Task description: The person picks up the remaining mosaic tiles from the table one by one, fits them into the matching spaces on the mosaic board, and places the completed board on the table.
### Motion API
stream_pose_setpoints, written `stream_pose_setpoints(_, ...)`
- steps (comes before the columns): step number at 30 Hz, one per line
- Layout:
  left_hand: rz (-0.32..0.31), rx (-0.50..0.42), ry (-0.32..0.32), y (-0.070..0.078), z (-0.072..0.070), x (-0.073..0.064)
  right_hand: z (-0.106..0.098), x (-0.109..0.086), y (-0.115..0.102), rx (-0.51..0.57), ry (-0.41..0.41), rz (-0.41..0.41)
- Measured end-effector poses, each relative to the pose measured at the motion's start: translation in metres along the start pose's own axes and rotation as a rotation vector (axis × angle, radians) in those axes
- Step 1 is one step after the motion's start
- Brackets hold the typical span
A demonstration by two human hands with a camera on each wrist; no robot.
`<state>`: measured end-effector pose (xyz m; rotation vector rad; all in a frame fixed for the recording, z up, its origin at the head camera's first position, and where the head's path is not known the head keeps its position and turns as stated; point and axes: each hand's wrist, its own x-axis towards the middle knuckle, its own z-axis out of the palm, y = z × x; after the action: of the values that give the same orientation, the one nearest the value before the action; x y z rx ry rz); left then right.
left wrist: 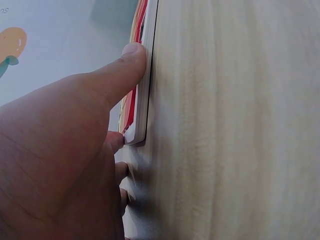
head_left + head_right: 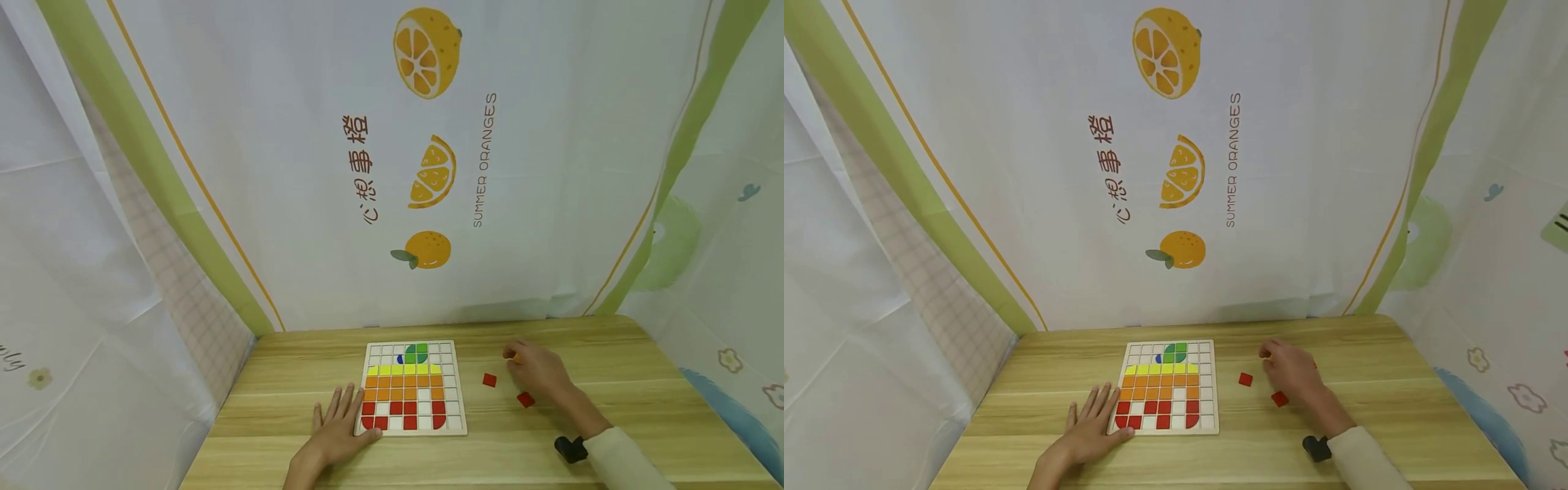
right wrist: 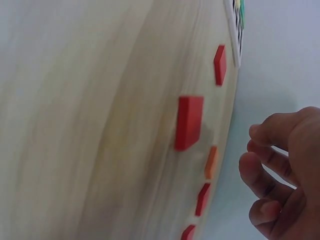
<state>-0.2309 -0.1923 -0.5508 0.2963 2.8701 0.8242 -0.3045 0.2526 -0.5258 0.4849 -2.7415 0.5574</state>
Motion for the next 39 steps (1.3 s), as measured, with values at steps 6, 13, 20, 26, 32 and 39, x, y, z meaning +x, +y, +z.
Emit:
stream_pose_setpoints(6, -0.026, 0.04, -0.008, -0.005, 0.004, 0.005, 0.002, 0.002, 0.016, -0.014, 0.007, 0.013)
stream_pose_setpoints(13, 0.004, 0.041, 0.015, -0.012, 0.01, 0.007, 0.004, 0.001, 0.023, -0.007, -0.036, 0.059)
stream_pose_setpoints(20, 0.041, 0.007, 0.029, -0.01, 0.007, 0.004, 0.008, -0.001, 0.03, -0.002, -0.059, 0.071)
stream_pose_setpoints(26, 0.01, 0.032, 0.006, -0.007, 0.004, 0.004, 0.009, -0.002, 0.03, -0.016, -0.034, 0.042)
stream_pose_setpoints(32, 0.016, 0.054, -0.014, -0.004, 0.003, 0.001, 0.008, -0.003, 0.027, -0.005, -0.04, 0.042)
stream_pose_setpoints(39, 0.002, 0.066, -0.015, 0.002, -0.001, -0.001, 0.008, -0.004, 0.025, 0.008, -0.05, 0.048)
